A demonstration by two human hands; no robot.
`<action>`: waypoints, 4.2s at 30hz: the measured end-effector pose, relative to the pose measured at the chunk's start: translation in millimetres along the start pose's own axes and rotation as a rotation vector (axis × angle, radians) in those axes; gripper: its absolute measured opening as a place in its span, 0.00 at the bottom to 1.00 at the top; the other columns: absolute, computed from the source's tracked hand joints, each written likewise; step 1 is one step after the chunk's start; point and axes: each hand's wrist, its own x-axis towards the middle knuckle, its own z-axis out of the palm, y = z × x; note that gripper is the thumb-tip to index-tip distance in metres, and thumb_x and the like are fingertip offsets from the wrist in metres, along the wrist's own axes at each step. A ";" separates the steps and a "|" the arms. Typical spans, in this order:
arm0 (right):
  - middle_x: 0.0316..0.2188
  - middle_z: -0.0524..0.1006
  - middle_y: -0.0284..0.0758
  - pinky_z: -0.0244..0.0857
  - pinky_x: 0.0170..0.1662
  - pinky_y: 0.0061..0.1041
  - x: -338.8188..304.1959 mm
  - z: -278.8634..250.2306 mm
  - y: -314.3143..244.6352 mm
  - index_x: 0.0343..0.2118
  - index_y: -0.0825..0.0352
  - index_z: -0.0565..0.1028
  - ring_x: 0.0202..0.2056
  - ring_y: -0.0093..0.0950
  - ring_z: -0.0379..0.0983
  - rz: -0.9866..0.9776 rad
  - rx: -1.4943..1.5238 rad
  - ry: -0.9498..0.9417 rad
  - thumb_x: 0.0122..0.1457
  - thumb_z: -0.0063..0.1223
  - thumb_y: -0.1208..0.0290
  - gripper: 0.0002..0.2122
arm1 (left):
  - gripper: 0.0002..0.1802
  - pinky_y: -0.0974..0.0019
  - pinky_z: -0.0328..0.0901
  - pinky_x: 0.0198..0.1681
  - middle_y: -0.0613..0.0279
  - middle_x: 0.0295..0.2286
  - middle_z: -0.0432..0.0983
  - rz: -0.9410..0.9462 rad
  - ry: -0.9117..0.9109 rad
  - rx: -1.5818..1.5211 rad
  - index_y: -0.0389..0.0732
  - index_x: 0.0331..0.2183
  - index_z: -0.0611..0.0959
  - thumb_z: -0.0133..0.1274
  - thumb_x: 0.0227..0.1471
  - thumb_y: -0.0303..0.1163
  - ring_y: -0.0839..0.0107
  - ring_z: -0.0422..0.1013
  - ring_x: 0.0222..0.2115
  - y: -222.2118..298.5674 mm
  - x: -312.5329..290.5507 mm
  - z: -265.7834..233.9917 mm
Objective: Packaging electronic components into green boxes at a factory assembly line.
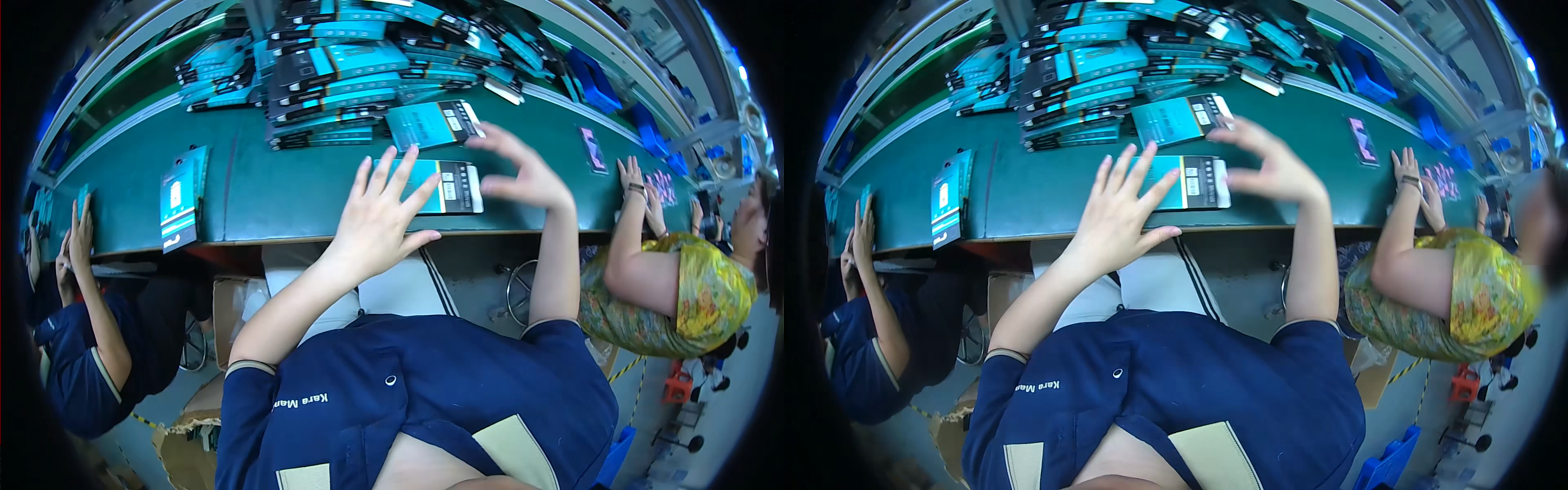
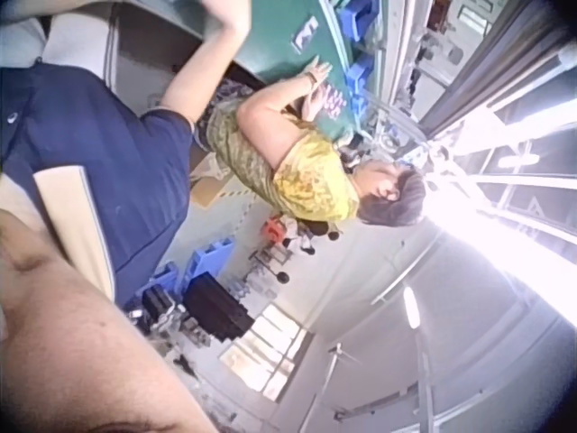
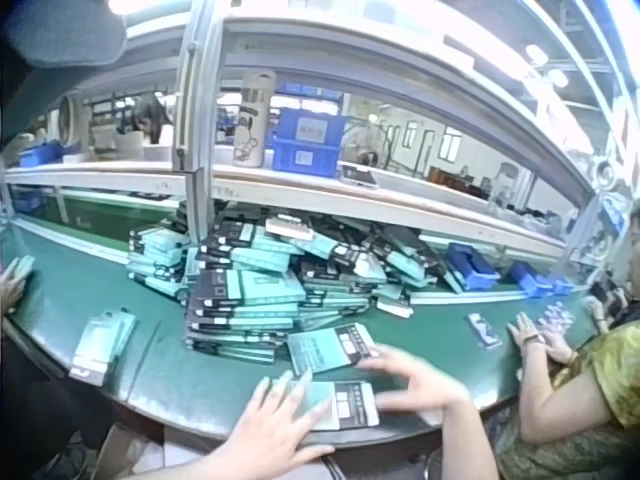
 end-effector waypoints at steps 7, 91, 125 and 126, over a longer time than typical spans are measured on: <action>0.66 0.58 0.44 0.44 0.63 0.60 -99.5 -101.0 208.7 0.64 0.65 0.59 0.67 0.45 0.50 1.130 -0.726 0.538 0.60 0.43 0.39 0.38 | 0.30 0.44 0.54 0.58 0.48 0.54 0.64 -0.003 -0.071 -0.044 0.45 0.47 0.77 0.64 0.45 0.50 0.47 0.60 0.56 -4.0 -2.3 -4.3; 0.38 0.76 0.43 0.62 0.51 0.40 -42.3 66.5 -3.7 0.34 0.68 0.74 0.42 0.43 0.70 0.413 -0.908 0.696 0.48 0.64 0.62 0.16 | 0.29 0.54 0.59 0.54 0.45 0.49 0.68 -0.076 -0.088 -0.211 0.35 0.38 0.74 0.67 0.40 0.42 0.52 0.65 0.50 -34.8 -15.2 -19.9; 0.39 0.73 0.38 0.64 0.46 0.21 76.8 155.0 -124.8 0.42 0.66 0.63 0.42 0.22 0.70 -0.299 1.020 0.741 0.63 0.51 0.80 0.09 | 0.10 0.73 0.65 0.45 0.59 0.36 0.73 -0.292 0.802 -1.289 0.38 0.39 0.68 0.53 0.58 0.20 0.76 0.71 0.38 -19.1 -5.9 -37.9; 0.39 0.73 0.38 0.64 0.46 0.21 77.4 155.3 -122.8 0.42 0.66 0.63 0.42 0.22 0.70 -0.295 1.018 0.744 0.63 0.51 0.80 0.09 | 0.10 0.74 0.65 0.44 0.59 0.35 0.74 -0.273 0.816 -1.279 0.38 0.37 0.68 0.54 0.57 0.20 0.77 0.71 0.37 -20.8 -5.8 -36.6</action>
